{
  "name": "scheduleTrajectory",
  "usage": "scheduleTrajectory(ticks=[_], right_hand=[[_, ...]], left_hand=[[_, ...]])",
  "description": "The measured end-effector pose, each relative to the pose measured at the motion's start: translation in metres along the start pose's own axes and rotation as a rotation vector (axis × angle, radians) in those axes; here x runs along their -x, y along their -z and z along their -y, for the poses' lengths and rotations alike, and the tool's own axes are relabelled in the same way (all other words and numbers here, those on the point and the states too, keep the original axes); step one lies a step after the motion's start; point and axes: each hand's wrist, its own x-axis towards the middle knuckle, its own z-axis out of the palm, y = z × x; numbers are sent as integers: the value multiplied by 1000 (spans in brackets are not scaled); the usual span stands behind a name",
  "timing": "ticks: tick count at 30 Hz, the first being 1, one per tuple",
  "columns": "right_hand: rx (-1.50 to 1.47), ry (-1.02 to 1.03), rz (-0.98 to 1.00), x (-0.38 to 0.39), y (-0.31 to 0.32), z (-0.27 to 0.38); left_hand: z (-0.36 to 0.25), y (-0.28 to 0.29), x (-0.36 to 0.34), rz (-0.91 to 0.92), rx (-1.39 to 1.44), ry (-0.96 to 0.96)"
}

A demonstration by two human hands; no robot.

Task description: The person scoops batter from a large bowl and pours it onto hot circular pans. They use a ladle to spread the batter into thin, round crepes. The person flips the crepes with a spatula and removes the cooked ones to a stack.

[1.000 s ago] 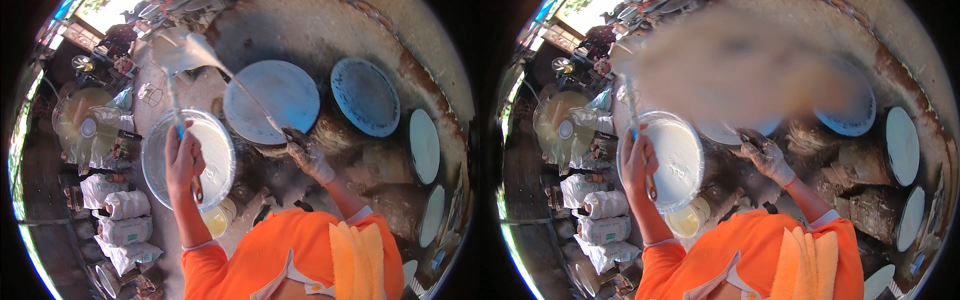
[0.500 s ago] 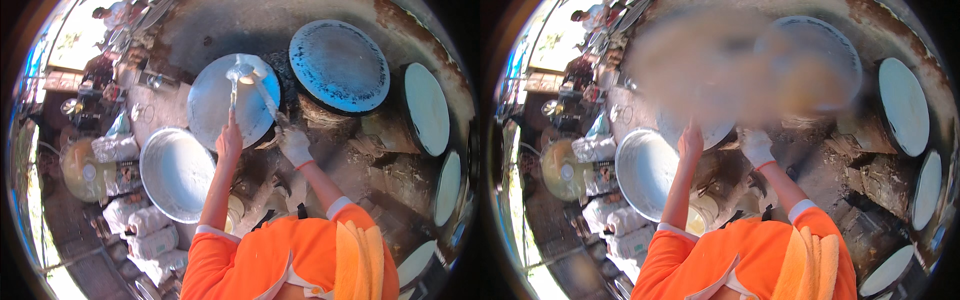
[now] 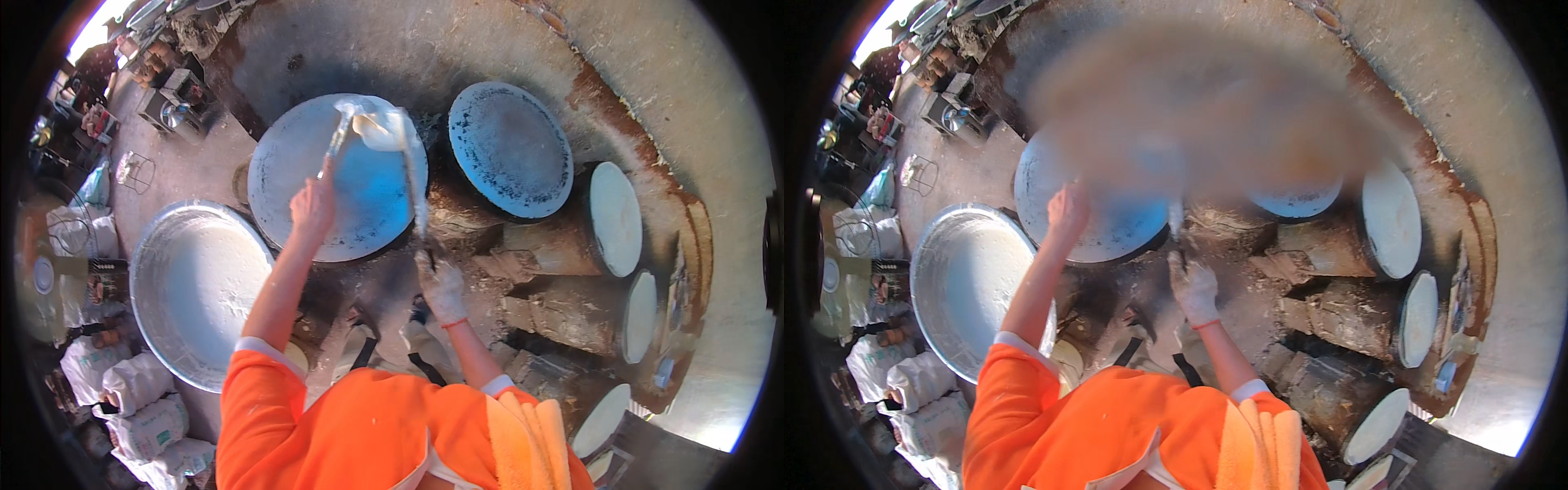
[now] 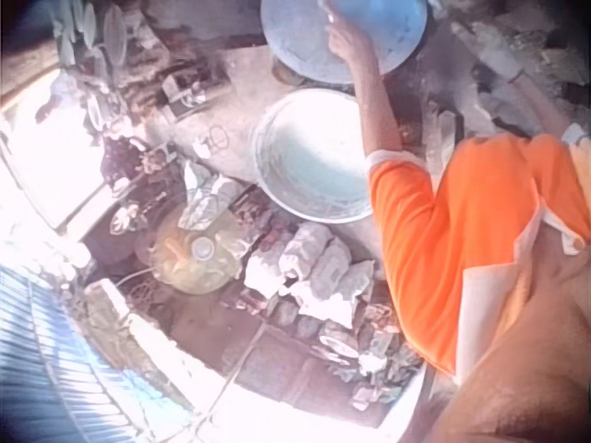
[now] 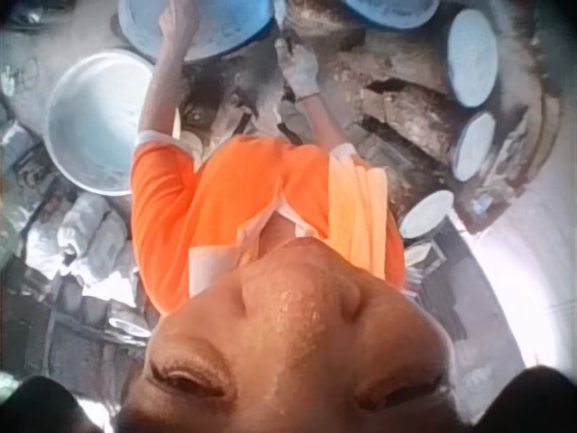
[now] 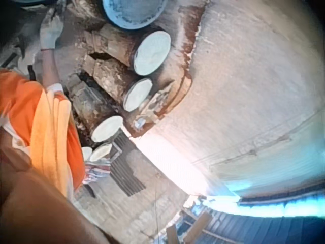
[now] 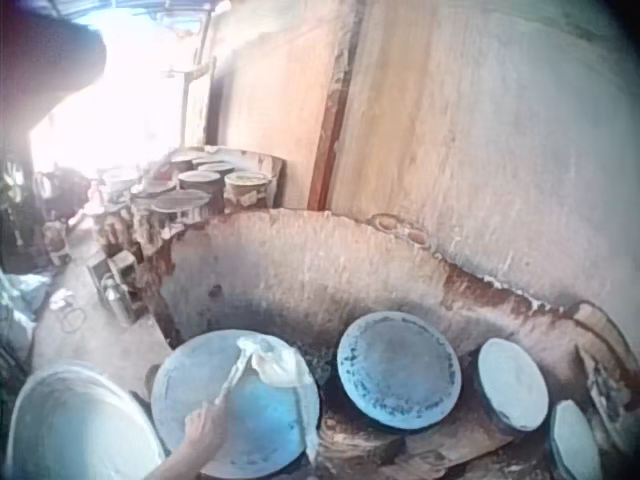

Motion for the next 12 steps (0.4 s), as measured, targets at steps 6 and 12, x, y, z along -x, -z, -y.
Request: scheduleTrajectory(ticks=[6, 12], right_hand=[[157, 100, -63, -20, -17, -13], [201, -14, 306, -78, -15, 64]], left_hand=[[37, 24, 2, -61, 77, 78], [87, 36, 60, -72, 217, 340]])
